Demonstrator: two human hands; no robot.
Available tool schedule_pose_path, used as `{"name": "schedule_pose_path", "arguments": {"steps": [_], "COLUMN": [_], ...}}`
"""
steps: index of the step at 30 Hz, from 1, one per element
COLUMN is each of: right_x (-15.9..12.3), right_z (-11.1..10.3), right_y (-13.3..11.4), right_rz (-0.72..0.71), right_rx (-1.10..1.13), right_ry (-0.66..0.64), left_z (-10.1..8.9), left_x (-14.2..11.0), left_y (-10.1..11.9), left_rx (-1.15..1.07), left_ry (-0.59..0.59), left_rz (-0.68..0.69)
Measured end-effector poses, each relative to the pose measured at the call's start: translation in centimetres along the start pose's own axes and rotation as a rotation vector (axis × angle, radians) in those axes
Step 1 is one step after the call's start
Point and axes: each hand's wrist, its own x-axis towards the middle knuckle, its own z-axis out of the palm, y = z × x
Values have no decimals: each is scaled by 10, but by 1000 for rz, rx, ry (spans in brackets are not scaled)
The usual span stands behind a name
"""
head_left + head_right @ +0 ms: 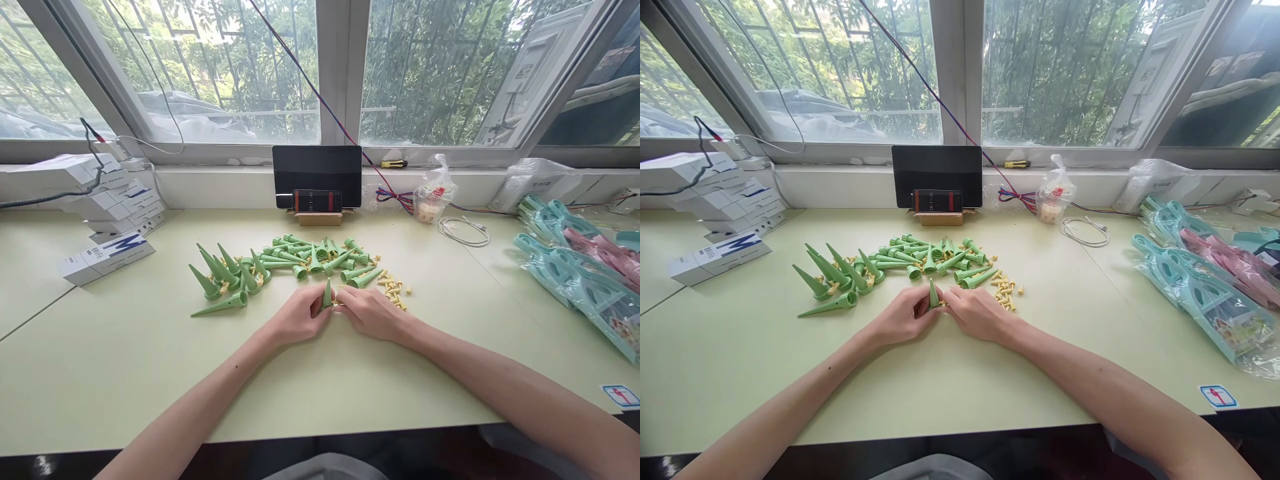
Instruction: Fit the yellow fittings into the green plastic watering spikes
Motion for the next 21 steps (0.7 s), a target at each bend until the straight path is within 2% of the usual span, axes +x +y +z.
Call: {"name": "schedule_pose_path", "arguments": {"steps": [21], "right_x": [0], "right_z": [-1], "right_y": [-1], "right_rz": [67], "right_rx": [166], "right_ry": [5], "left_z": [2], "left_x": [-1], "left_y": [5], "left_rx": [-8], "left_ry": [-10], "left_rz": [-1]}}
